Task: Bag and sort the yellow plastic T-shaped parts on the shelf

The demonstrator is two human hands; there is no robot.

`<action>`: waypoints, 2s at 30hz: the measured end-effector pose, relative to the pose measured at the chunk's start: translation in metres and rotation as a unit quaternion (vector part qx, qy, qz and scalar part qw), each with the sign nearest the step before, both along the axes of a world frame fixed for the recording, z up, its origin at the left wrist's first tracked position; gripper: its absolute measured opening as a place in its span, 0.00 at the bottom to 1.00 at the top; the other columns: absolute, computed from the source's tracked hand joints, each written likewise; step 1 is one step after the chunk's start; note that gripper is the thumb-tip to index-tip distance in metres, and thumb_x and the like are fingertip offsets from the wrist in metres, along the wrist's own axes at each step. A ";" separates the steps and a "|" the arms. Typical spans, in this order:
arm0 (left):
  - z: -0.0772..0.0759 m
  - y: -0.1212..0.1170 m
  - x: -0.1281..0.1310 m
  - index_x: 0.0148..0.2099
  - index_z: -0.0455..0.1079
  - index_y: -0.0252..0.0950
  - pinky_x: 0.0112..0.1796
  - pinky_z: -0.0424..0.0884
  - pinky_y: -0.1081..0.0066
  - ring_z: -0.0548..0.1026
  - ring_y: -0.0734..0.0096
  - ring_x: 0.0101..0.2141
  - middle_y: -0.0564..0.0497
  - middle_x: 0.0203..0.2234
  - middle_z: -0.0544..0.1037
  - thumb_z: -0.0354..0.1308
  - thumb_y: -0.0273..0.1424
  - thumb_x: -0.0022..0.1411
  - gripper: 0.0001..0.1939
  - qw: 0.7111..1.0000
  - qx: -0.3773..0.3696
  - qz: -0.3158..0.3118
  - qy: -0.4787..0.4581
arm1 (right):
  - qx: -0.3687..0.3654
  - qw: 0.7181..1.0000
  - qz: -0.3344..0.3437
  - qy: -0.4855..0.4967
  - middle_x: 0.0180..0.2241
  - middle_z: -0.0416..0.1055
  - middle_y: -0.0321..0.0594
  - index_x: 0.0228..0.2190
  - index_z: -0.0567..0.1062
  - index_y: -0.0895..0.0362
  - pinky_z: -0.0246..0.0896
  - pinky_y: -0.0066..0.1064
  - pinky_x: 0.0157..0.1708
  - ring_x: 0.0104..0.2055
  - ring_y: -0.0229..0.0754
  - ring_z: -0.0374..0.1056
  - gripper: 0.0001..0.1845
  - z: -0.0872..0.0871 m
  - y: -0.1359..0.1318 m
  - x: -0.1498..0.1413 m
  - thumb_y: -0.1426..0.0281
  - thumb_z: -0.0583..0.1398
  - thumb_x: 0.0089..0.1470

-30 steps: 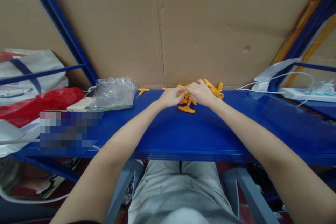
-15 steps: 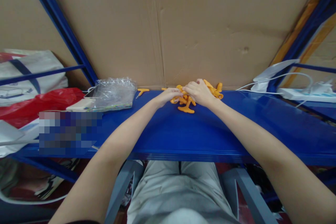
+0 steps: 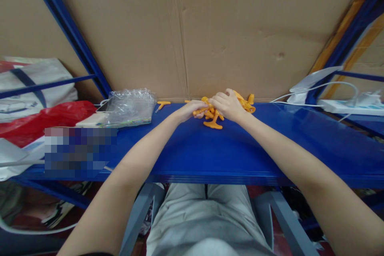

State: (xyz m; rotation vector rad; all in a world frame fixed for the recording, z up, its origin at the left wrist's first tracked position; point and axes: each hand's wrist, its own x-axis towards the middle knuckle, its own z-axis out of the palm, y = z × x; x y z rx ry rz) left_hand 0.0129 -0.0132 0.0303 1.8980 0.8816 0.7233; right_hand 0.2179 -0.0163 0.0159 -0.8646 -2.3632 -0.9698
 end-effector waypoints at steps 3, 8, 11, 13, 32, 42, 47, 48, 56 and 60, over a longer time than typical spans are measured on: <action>-0.004 -0.007 0.006 0.26 0.64 0.36 0.31 0.62 0.70 0.68 0.71 0.22 0.53 0.18 0.68 0.56 0.33 0.64 0.13 0.968 0.204 0.075 0.122 | -0.025 0.999 -0.032 -0.025 0.39 0.76 0.49 0.45 0.76 0.59 0.47 0.41 0.48 0.41 0.48 0.64 0.17 -0.003 0.002 0.002 0.76 0.48 0.65; -0.010 -0.014 0.008 0.42 0.73 0.32 0.47 0.62 0.57 0.78 0.55 0.34 0.44 0.28 0.78 0.52 0.33 0.65 0.11 0.849 0.419 0.114 0.302 | -0.060 0.996 -0.059 -0.040 0.40 0.77 0.53 0.48 0.75 0.64 0.47 0.42 0.49 0.42 0.50 0.66 0.18 -0.003 -0.002 0.000 0.76 0.51 0.62; -0.012 -0.012 0.006 0.45 0.74 0.31 0.50 0.60 0.55 0.79 0.53 0.35 0.41 0.29 0.80 0.51 0.33 0.65 0.14 0.826 0.444 0.115 0.329 | -0.079 0.994 -0.065 -0.041 0.41 0.77 0.56 0.51 0.74 0.66 0.47 0.43 0.50 0.44 0.52 0.67 0.19 -0.001 -0.006 -0.004 0.72 0.52 0.63; -0.013 -0.010 0.006 0.44 0.74 0.31 0.50 0.59 0.54 0.79 0.52 0.35 0.39 0.30 0.80 0.51 0.34 0.65 0.15 0.820 0.452 0.113 0.334 | -0.094 0.992 -0.073 -0.046 0.41 0.77 0.57 0.50 0.74 0.66 0.47 0.43 0.49 0.45 0.52 0.67 0.19 -0.001 -0.007 -0.006 0.72 0.53 0.63; -0.005 -0.001 0.009 0.22 0.63 0.35 0.23 0.56 0.76 0.64 0.80 0.18 0.57 0.15 0.66 0.59 0.30 0.63 0.17 0.983 0.134 0.111 0.058 | -0.003 0.999 -0.038 -0.005 0.42 0.78 0.49 0.46 0.75 0.57 0.47 0.49 0.55 0.47 0.49 0.67 0.18 0.000 0.003 0.002 0.77 0.49 0.64; 0.010 0.003 -0.007 0.26 0.67 0.33 0.16 0.57 0.79 0.56 0.84 0.11 0.56 0.13 0.63 0.51 0.32 0.71 0.19 0.966 -0.244 -0.004 -0.085 | 0.033 0.996 -0.048 0.067 0.47 0.78 0.49 0.51 0.75 0.55 0.46 0.51 0.60 0.59 0.50 0.65 0.21 0.000 0.016 0.020 0.77 0.48 0.65; 0.004 0.016 -0.025 0.26 0.69 0.32 0.18 0.57 0.80 0.58 0.82 0.13 0.57 0.11 0.61 0.54 0.26 0.68 0.16 0.961 -0.205 0.093 -0.159 | 0.014 0.952 -0.196 0.235 0.49 0.75 0.53 0.49 0.76 0.56 0.51 0.54 0.58 0.56 0.55 0.65 0.18 0.002 0.024 0.070 0.68 0.52 0.65; 0.001 0.020 -0.028 0.27 0.69 0.33 0.18 0.57 0.80 0.60 0.82 0.14 0.57 0.13 0.63 0.57 0.24 0.65 0.12 0.956 -0.175 0.131 -0.193 | 0.002 0.933 -0.235 0.273 0.51 0.74 0.56 0.49 0.76 0.58 0.53 0.55 0.56 0.56 0.57 0.65 0.19 0.000 0.024 0.081 0.65 0.52 0.65; -0.018 0.050 -0.041 0.21 0.68 0.34 0.31 0.68 0.78 0.70 0.77 0.24 0.55 0.19 0.73 0.61 0.19 0.55 0.12 0.883 0.006 0.409 -0.231 | -0.213 0.754 -0.460 0.418 0.47 0.75 0.59 0.48 0.79 0.60 0.65 0.45 0.50 0.54 0.58 0.70 0.23 -0.030 0.024 0.143 0.57 0.55 0.64; -0.024 0.056 -0.043 0.25 0.72 0.35 0.41 0.71 0.73 0.75 0.70 0.31 0.54 0.21 0.75 0.59 0.17 0.50 0.09 0.871 0.032 0.436 -0.225 | -0.286 0.710 -0.493 0.412 0.48 0.77 0.55 0.46 0.80 0.57 0.67 0.45 0.50 0.55 0.58 0.72 0.17 -0.037 0.030 0.157 0.63 0.58 0.60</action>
